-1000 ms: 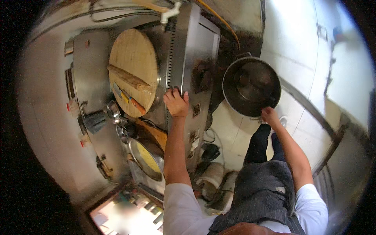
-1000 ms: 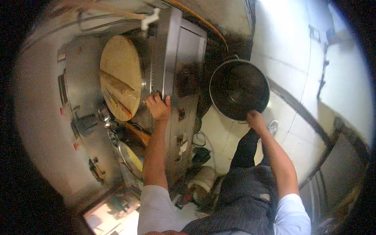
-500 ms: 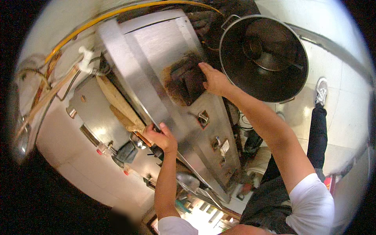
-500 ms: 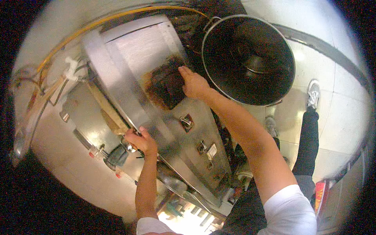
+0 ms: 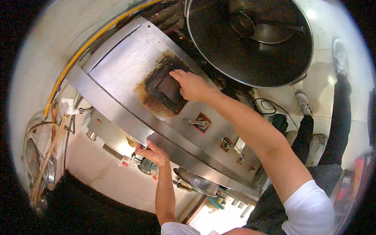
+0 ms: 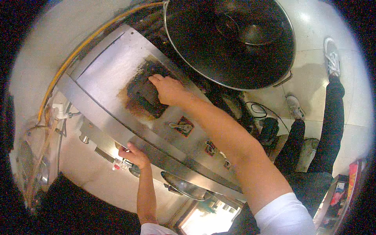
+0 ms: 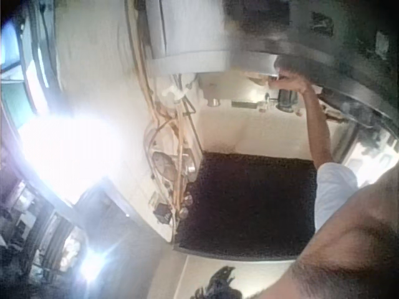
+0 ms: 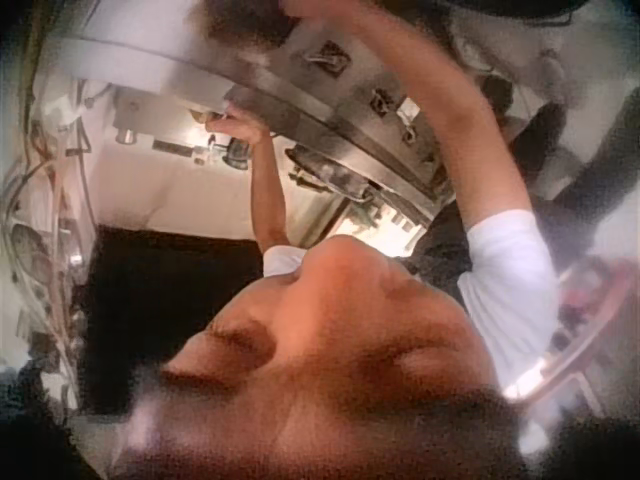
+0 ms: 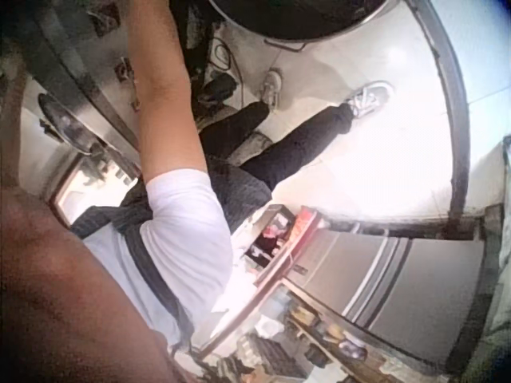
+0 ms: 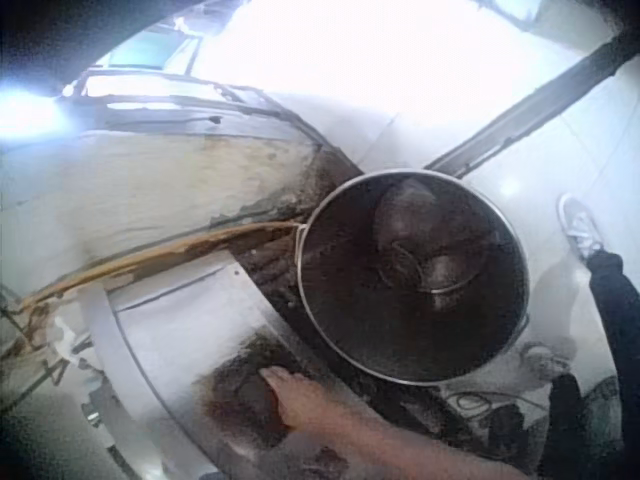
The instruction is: The person handles various kitchen items including a long hose, a large pot, a small pan, and a container. The person pours liquid into a large pot and interacts with several cooking stations.
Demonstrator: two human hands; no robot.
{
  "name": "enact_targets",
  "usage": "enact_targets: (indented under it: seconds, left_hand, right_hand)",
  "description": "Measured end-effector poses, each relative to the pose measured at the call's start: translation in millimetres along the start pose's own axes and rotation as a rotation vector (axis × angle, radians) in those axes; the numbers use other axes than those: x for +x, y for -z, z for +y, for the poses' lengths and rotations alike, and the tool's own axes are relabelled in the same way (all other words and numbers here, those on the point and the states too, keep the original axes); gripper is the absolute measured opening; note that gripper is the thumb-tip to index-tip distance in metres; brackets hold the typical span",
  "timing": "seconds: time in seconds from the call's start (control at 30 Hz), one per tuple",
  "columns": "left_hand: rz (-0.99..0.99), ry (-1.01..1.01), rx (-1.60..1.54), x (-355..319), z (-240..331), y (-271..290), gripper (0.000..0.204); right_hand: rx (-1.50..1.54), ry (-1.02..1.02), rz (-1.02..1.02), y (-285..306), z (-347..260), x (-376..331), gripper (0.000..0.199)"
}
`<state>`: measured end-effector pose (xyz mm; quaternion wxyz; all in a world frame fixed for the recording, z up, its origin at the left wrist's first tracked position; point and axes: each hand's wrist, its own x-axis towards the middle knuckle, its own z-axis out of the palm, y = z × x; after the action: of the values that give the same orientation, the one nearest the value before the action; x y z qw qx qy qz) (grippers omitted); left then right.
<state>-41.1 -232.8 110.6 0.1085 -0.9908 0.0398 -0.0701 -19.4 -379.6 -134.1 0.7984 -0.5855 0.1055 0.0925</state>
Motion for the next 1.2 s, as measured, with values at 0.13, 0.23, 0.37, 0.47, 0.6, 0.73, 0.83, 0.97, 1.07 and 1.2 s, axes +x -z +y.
enact_targets:
  seconds: [0.13,0.23,0.37,0.47,0.6,0.73,0.83,0.97,1.07,1.2]
  left_hand:
    - [0.026,-0.004,0.014,0.6,-9.7,-0.6,0.048]
    - [0.010,0.066,-0.048,-1.6,-1.4,-4.2,0.045]
    - [0.016,0.103,0.008,3.1,-0.9,-2.4,0.044]
    - [0.002,0.181,0.078,4.7,-2.7,-3.1,0.051]
    - [0.007,0.197,0.079,6.6,-4.2,-3.8,0.063]
    - [0.028,0.166,0.062,6.9,-11.2,-0.8,0.062]
    - [0.012,0.160,0.087,7.0,-5.0,-0.3,0.057]
    - [0.039,0.120,-0.029,6.0,13.7,-7.3,0.050]
    - [0.023,0.085,0.000,6.9,4.2,0.3,0.046]
    - [-0.011,0.042,-0.052,10.3,-1.0,3.1,0.040]
  right_hand:
    - [0.250,-0.085,0.193,4.0,2.8,-23.3,0.033]
    - [0.486,-0.243,0.311,5.1,8.4,-49.4,0.021]
    - [0.624,-0.347,0.485,-19.2,30.8,-73.7,0.019]
    - [0.676,-0.435,0.503,-39.5,51.1,-80.8,0.021]
    - [1.163,-0.610,0.543,-36.1,45.9,-76.6,0.026]
    - [1.477,-0.742,0.195,-13.3,42.4,-71.2,0.030]
    - [1.323,-0.739,0.277,-6.1,32.9,-60.6,0.030]
    - [0.854,-0.539,0.347,-4.4,7.3,-30.7,0.024]
    - [0.251,-0.220,0.334,-13.5,-24.2,-8.0,0.022]
    - [-0.312,0.021,0.136,-36.9,-41.9,15.7,0.015]
